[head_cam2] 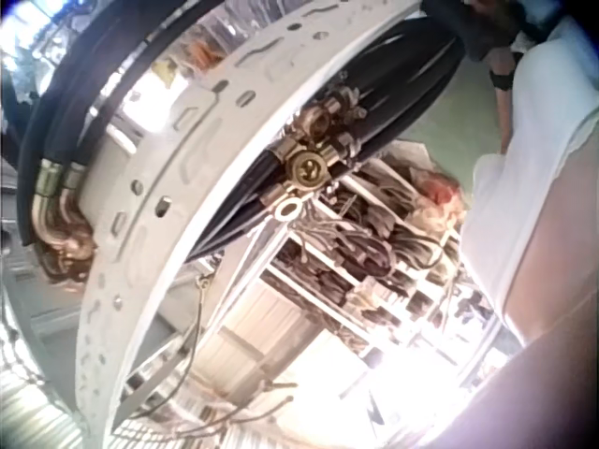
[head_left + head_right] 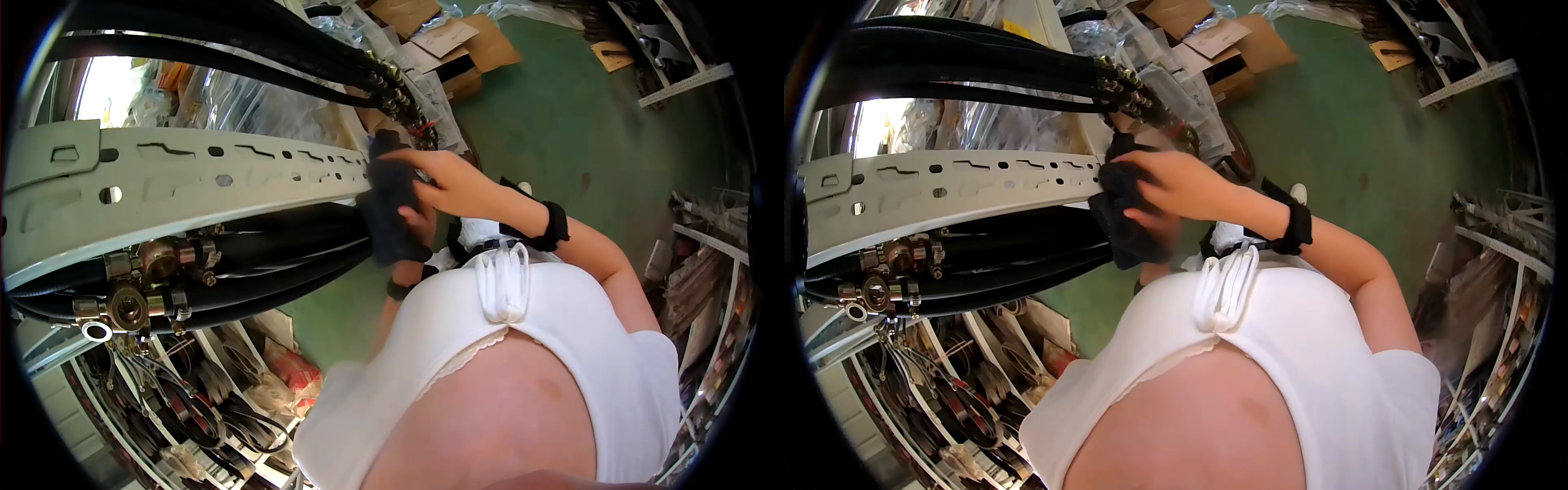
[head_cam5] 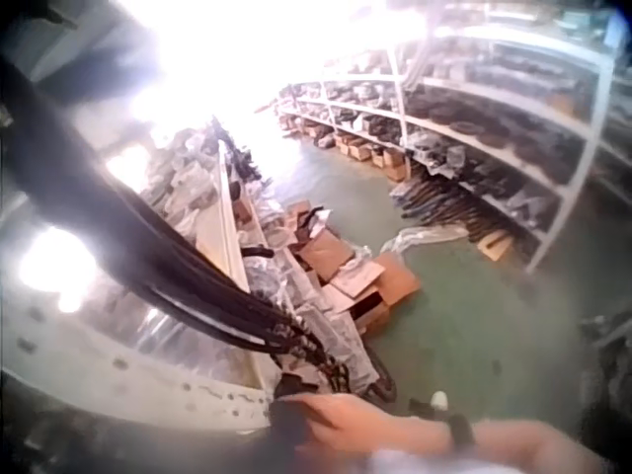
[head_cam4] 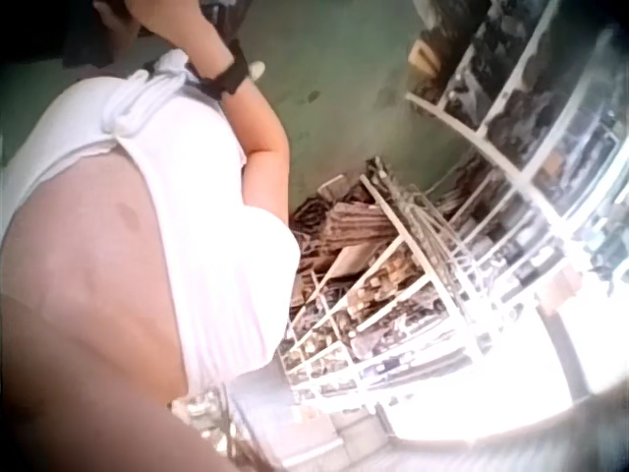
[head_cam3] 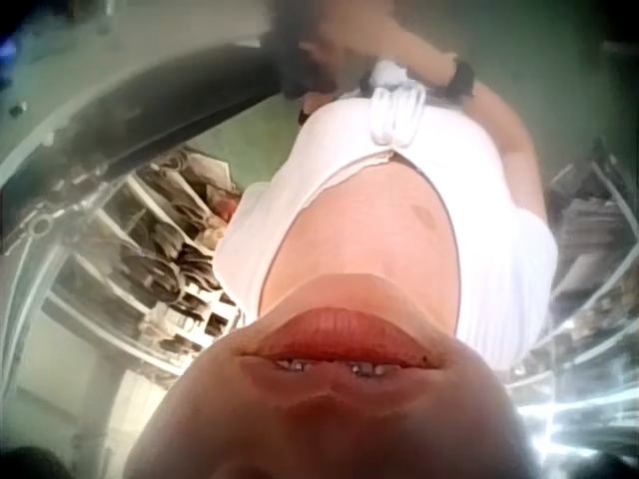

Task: The person wipes a black flexible sleeve and a set of hydraulic hoses with a cloth while moving through a warehouse and later sitting down.

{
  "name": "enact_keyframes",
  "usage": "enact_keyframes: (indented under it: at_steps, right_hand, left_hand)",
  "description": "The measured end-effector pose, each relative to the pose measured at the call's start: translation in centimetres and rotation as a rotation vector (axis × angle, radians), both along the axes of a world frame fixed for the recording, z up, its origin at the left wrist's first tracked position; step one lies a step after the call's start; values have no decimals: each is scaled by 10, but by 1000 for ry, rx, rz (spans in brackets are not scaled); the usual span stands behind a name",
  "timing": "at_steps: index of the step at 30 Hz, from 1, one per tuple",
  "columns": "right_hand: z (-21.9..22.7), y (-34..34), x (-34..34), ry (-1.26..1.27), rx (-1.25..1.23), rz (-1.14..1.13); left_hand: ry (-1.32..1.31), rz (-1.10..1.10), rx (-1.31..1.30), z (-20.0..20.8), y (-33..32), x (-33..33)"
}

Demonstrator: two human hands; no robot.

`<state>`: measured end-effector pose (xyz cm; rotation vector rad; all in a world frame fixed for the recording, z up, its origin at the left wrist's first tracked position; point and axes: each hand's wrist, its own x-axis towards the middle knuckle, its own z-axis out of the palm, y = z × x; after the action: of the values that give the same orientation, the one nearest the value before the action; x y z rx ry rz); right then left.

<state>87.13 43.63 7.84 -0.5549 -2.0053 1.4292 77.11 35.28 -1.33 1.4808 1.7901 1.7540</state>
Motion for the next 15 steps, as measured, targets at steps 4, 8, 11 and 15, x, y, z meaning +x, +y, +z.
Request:
enact_keyframes:
  at_steps: [4,8,11,15]
  right_hand:
    - [-3,13,-17,-77,-190,84]
    - [-15,27,-30,-29,-136,39]
    - [-20,16,-18,1,-90,-3]
    - [-30,-8,-2,26,-104,-70]
  left_hand:
    - [-397,-160,-154,5,2,-11]
    - [716,314,-226,31,15,-6]
    - [702,102,28,40,16,-10]
    - [598,-96,-118,43,1,-8]
